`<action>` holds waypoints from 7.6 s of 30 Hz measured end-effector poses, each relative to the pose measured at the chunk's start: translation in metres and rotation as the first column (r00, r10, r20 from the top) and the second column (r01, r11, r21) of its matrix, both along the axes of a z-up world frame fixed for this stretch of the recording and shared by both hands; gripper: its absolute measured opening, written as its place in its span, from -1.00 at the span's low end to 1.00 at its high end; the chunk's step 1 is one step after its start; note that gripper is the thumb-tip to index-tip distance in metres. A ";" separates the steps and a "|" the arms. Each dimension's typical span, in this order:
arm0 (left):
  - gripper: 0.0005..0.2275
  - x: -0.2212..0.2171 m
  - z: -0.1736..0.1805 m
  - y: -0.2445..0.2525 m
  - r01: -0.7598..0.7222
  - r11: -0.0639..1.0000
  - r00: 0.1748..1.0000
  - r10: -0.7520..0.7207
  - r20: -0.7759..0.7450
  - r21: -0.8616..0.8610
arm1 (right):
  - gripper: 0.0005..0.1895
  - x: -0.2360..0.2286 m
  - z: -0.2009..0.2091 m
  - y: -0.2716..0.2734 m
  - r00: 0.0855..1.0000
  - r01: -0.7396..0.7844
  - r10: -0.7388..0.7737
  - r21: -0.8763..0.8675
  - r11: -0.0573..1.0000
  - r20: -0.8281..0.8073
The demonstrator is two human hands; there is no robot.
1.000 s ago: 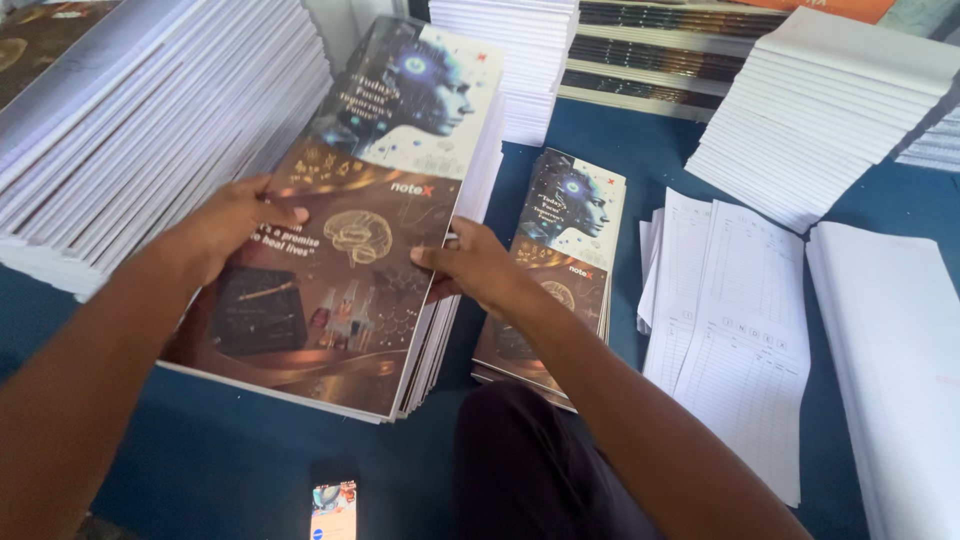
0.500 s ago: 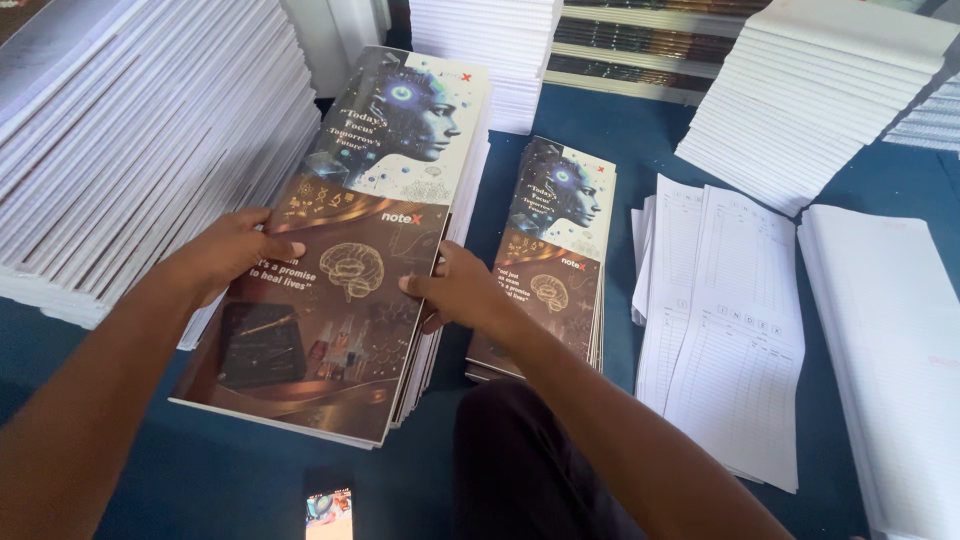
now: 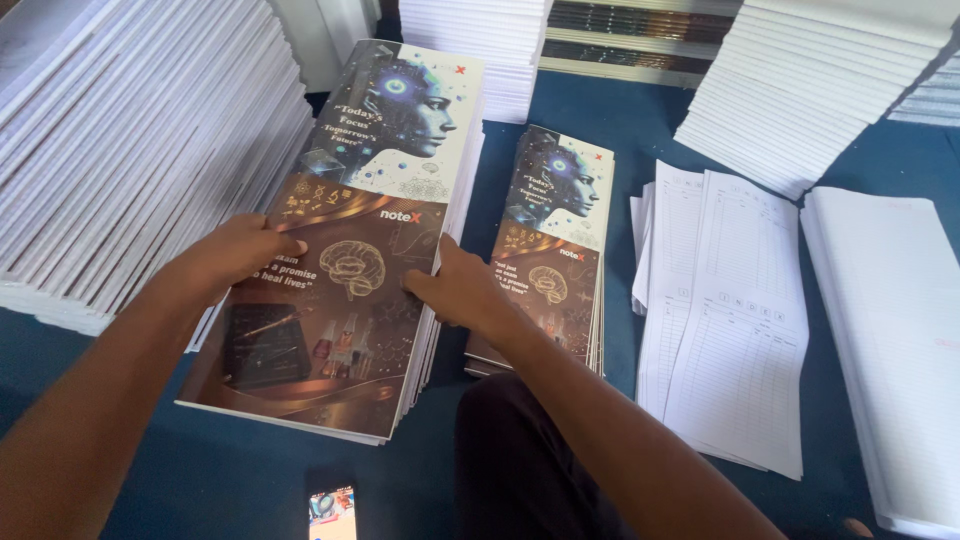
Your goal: The person assembles notebooks by inserting printed index sheets and lined paper into printed covers. They repeatedly pick up a cover, place an index sheet inside, add a stack of lined pages, and then close the cover to form a finished notebook.
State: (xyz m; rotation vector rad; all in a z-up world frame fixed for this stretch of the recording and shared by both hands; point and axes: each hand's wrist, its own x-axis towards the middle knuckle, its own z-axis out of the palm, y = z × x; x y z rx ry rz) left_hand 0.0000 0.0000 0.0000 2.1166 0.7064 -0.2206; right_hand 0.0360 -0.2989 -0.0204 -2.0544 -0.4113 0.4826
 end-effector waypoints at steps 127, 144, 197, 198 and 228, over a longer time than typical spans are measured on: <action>-0.49 -0.245 -0.082 -0.996 0.612 -0.514 -0.695 -0.712 0.099 0.601 | -0.35 -0.446 -0.136 -0.707 0.183 0.880 -0.908 -0.474 -0.021 0.378; -0.48 -0.235 -0.125 -1.008 0.657 -0.408 -0.687 -0.670 0.281 0.633 | -0.25 -0.426 -0.158 -0.713 0.173 0.903 -0.892 -0.428 -0.025 0.417; -0.60 -0.048 -0.082 -0.833 0.906 0.418 0.376 -0.718 0.585 -0.070 | -0.22 -0.211 -0.079 -0.718 0.346 0.938 -0.856 -0.120 0.326 0.384; -0.59 -0.042 -0.078 -0.822 0.902 0.427 0.383 -0.717 0.582 -0.067 | -0.20 -0.203 -0.078 -0.713 0.358 0.933 -0.848 -0.115 0.341 0.390; -0.64 0.052 -0.208 -0.537 0.664 0.724 0.644 -0.681 0.348 0.187 | -0.31 -0.082 -0.094 -0.574 0.767 0.636 -0.534 -0.314 0.705 0.355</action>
